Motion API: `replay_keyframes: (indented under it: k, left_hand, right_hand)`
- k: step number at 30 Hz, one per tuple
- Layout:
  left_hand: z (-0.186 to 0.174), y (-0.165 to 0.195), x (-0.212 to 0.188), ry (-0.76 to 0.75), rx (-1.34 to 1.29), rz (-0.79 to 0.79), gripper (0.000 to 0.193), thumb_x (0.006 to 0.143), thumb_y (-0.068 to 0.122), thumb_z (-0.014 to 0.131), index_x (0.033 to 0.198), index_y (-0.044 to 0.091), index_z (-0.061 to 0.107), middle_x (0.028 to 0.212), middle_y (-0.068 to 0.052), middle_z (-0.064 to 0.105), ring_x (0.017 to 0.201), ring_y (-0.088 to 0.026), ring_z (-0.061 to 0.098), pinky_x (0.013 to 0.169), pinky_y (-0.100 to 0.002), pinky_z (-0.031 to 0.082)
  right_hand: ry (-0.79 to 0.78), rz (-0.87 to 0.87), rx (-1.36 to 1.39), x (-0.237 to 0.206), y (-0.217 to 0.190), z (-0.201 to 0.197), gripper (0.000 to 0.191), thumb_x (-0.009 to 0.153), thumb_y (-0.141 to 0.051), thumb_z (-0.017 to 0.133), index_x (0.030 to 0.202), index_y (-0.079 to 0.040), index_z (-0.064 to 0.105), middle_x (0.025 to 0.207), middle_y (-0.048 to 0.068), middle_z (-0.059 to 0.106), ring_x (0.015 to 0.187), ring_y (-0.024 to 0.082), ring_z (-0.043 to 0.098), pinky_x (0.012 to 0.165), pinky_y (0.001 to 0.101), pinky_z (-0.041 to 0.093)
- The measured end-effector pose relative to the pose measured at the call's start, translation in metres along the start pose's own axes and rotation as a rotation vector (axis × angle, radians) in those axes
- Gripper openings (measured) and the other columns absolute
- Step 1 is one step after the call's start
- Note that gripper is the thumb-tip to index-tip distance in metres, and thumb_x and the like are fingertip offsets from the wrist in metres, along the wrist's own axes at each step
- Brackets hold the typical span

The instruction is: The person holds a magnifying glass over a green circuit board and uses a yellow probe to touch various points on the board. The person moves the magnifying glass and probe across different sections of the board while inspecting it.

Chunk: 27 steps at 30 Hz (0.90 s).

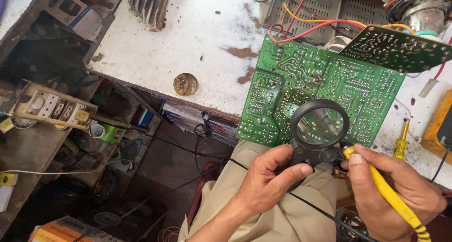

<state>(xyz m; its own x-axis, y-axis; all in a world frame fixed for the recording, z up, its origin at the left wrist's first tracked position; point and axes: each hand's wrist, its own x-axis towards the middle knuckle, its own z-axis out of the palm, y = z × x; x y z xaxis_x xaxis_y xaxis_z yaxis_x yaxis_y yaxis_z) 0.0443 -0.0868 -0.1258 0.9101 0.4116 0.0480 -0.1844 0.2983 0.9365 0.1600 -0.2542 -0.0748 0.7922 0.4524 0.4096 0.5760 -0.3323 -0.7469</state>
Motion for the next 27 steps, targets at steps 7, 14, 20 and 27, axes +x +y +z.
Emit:
replay_keyframes:
  k: [7, 14, 20, 27]
  left_hand:
    - [0.0, 0.0, 0.0, 0.001, 0.009, 0.002, 0.03, 0.101, 0.019, 0.072, 0.082, 0.005, 0.053, 0.076, 0.007, 0.043, 0.073, -0.003, 0.039, 0.06, -0.025, 0.033]
    - [0.001, 0.0, -0.001, -0.004, -0.016, -0.019, 0.028, 0.1, 0.019, 0.072, 0.084, 0.005, 0.054, 0.076, 0.008, 0.045, 0.072, -0.003, 0.039, 0.059, -0.025, 0.033]
    - [0.001, 0.0, -0.001, -0.009, -0.028, -0.013, 0.028, 0.101, 0.019, 0.072, 0.085, 0.005, 0.054, 0.076, 0.008, 0.045, 0.073, -0.003, 0.039, 0.059, -0.024, 0.032]
    - [-0.001, 0.0, 0.001, 0.015, 0.009, 0.022, 0.035, 0.102, 0.019, 0.072, 0.081, 0.006, 0.048, 0.076, 0.009, 0.041, 0.073, -0.003, 0.036, 0.06, -0.025, 0.031]
  right_hand:
    - [-0.021, 0.036, 0.084, 0.01, -0.018, 0.003, 0.017, 0.101, 0.0, 0.071, 0.114, 0.01, 0.069, 0.098, 0.013, 0.073, 0.084, 0.01, 0.071, 0.083, 0.0212, 0.058]
    - [0.022, 0.04, -0.022, -0.013, 0.021, -0.002, 0.016, 0.1, 0.002, 0.071, 0.113, 0.01, 0.071, 0.099, 0.015, 0.073, 0.08, 0.013, 0.07, 0.08, 0.0229, 0.058]
    - [-0.148, 0.178, 0.18, 0.019, 0.013, -0.012, 0.022, 0.102, -0.003, 0.068, 0.119, 0.01, 0.067, 0.1, 0.012, 0.073, 0.088, 0.011, 0.069, 0.083, 0.0227, 0.057]
    - [0.074, 0.285, 0.235, 0.005, 0.004, -0.004, 0.017, 0.112, -0.005, 0.062, 0.114, 0.011, 0.059, 0.095, 0.023, 0.072, 0.071, 0.016, 0.065, 0.069, 0.0251, 0.055]
